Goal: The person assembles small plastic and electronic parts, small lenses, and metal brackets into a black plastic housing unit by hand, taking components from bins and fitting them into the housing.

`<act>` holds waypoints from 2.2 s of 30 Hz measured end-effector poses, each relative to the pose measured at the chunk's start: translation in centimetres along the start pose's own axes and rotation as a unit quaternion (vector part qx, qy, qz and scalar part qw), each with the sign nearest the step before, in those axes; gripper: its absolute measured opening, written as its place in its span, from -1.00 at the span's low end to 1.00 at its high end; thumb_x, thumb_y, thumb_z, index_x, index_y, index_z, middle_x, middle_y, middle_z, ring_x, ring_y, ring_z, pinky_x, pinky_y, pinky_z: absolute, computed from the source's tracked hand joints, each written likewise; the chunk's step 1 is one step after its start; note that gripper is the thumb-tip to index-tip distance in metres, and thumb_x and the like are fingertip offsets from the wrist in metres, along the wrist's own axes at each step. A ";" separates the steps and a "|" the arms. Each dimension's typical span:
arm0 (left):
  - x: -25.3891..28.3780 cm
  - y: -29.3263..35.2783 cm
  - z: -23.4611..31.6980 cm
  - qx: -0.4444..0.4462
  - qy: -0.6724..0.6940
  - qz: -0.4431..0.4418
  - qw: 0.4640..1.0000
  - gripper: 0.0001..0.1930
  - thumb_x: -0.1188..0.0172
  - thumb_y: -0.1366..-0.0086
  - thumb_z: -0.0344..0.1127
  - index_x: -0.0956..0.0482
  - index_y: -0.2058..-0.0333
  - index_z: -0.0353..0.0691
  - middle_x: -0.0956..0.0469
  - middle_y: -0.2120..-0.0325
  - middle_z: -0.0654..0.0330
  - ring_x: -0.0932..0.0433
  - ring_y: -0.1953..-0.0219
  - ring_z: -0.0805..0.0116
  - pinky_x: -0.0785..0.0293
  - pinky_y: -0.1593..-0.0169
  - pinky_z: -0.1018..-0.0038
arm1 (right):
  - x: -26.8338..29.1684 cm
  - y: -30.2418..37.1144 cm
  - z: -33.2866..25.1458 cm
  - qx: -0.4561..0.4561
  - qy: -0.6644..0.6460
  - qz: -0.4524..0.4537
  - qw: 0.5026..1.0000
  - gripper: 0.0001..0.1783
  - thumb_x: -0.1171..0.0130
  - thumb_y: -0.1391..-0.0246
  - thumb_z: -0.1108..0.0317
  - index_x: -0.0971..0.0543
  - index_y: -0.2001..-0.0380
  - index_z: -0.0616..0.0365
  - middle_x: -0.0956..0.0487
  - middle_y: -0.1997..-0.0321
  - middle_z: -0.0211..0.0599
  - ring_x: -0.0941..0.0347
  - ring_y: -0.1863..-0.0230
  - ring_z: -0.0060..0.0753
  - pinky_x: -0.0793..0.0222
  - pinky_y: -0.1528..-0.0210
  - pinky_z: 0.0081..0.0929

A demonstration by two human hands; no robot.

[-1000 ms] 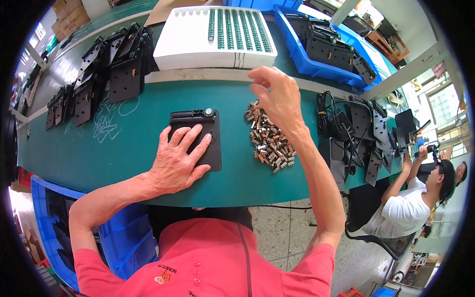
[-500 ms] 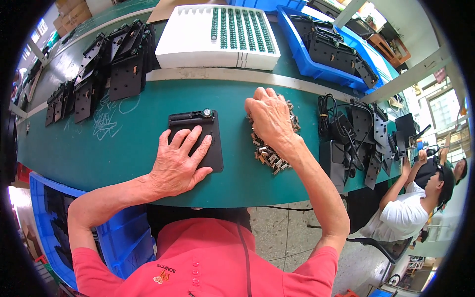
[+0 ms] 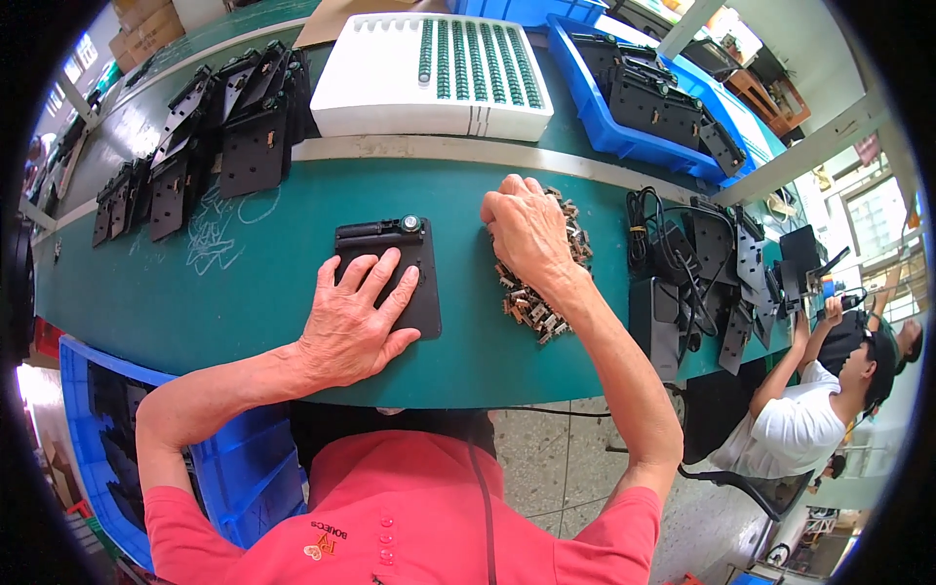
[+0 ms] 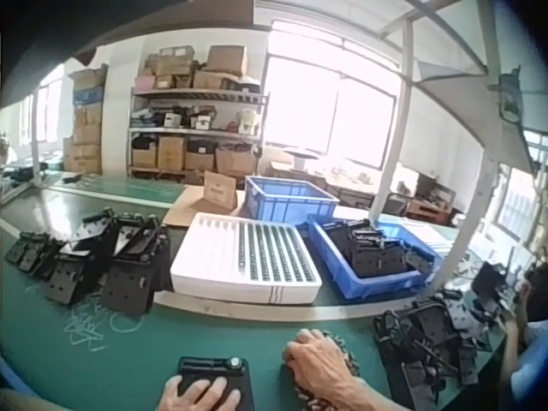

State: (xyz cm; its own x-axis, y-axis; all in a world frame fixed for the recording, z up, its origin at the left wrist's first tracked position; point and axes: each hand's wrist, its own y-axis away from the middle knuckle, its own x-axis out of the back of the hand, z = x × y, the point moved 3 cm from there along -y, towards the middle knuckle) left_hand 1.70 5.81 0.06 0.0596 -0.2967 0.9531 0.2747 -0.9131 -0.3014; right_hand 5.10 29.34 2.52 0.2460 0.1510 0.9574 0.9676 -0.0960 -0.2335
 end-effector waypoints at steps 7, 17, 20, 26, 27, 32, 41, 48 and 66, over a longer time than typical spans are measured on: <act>0.0 0.0 0.0 -0.001 0.000 -0.004 1.000 -0.31 -0.25 -0.15 0.10 -0.47 -0.14 -0.25 -0.31 -0.18 -0.11 -0.31 -0.10 0.02 -0.16 -0.14 -0.07 | -0.2 0.3 0.0 -0.035 -0.002 0.004 0.999 -0.91 -0.20 0.04 0.42 -0.62 0.40 0.12 -0.51 0.24 -0.22 -0.42 0.06 -0.08 -0.34 0.01 -0.21; -0.1 0.1 0.0 -0.002 0.002 -0.003 1.000 -0.31 -0.24 -0.16 0.10 -0.45 -0.16 -0.26 -0.30 -0.18 -0.12 -0.29 -0.11 0.01 -0.14 -0.14 -0.09 | 0.1 -0.5 1.5 -0.056 -0.131 0.005 0.990 -0.92 -0.18 0.02 0.47 -0.59 0.39 0.15 -0.53 0.23 -0.18 -0.42 0.08 -0.02 -0.35 0.05 -0.17; 0.0 0.1 -0.1 -0.002 0.001 -0.008 1.000 -0.31 -0.23 -0.17 0.10 -0.45 -0.16 -0.26 -0.30 -0.18 -0.13 -0.29 -0.12 0.01 -0.14 -0.14 -0.09 | 0.2 0.0 0.6 -0.014 -0.050 0.023 0.998 -0.91 -0.18 0.02 0.47 -0.60 0.38 0.13 -0.53 0.23 -0.20 -0.42 0.07 -0.02 -0.35 0.04 -0.16; 0.0 0.1 0.0 -0.002 0.002 -0.008 1.000 -0.31 -0.23 -0.17 0.10 -0.45 -0.16 -0.26 -0.30 -0.18 -0.13 -0.29 -0.12 0.00 -0.14 -0.14 -0.09 | -0.4 -0.2 0.0 0.003 -0.024 -0.011 1.000 -0.93 -0.20 0.03 0.48 -0.61 0.41 0.10 -0.51 0.24 -0.18 -0.41 0.08 -0.04 -0.32 0.09 -0.14; 0.0 0.1 0.0 -0.001 0.002 -0.009 1.000 -0.31 -0.23 -0.18 0.09 -0.45 -0.16 -0.26 -0.30 -0.18 -0.13 -0.29 -0.12 0.00 -0.14 -0.14 -0.09 | -0.6 -0.2 0.1 0.003 -0.024 -0.012 1.000 -0.93 -0.20 0.03 0.48 -0.61 0.41 0.10 -0.51 0.24 -0.18 -0.41 0.08 -0.04 -0.32 0.09 -0.14; -0.1 0.1 0.0 -0.001 0.004 -0.006 1.000 -0.31 -0.23 -0.17 0.10 -0.45 -0.16 -0.27 -0.30 -0.18 -0.12 -0.28 -0.12 0.00 -0.14 -0.14 -0.09 | -0.4 -0.3 0.7 -0.009 -0.049 0.039 0.998 -0.99 -0.24 0.05 0.46 -0.61 0.50 0.13 -0.52 0.26 -0.21 -0.41 0.08 -0.07 -0.31 0.10 -0.14; -0.1 0.1 0.0 -0.004 0.002 -0.003 1.000 -0.30 -0.23 -0.17 0.10 -0.44 -0.16 -0.28 -0.29 -0.18 -0.13 -0.28 -0.12 -0.01 -0.13 -0.14 -0.09 | -0.2 -0.7 1.1 -0.038 -0.009 -0.044 0.998 -0.87 -0.26 0.07 0.38 -0.65 0.39 0.12 -0.53 0.25 -0.23 -0.45 0.05 -0.08 -0.36 0.00 -0.18; -0.2 0.1 0.0 -0.004 0.004 -0.002 1.000 -0.29 -0.23 -0.16 0.10 -0.44 -0.16 -0.28 -0.29 -0.18 -0.13 -0.29 -0.12 -0.01 -0.12 -0.15 -0.10 | -0.1 -0.3 0.8 -0.010 -0.018 -0.062 0.998 -0.85 -0.22 0.05 0.41 -0.61 0.34 0.14 -0.51 0.21 -0.22 -0.43 0.04 -0.05 -0.33 -0.02 -0.16; -0.3 0.2 0.0 0.000 0.006 0.005 1.000 -0.29 -0.26 -0.15 0.11 -0.45 -0.16 -0.26 -0.31 -0.17 -0.12 -0.30 -0.12 0.01 -0.18 -0.12 -0.14 | -1.2 2.8 -3.6 -0.239 -0.666 -0.131 0.694 -0.67 -0.15 -0.27 0.35 -0.55 -0.04 0.27 -0.64 0.14 -0.18 -0.60 0.20 -0.47 -0.56 0.07 -0.53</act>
State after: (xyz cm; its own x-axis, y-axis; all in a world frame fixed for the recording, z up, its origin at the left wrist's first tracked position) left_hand 1.69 5.74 -0.26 0.0510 -0.3098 0.9494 0.2741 -0.9098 -0.3116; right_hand 7.34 25.38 1.30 0.2074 0.9702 -0.1250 0.9382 -0.1611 0.3063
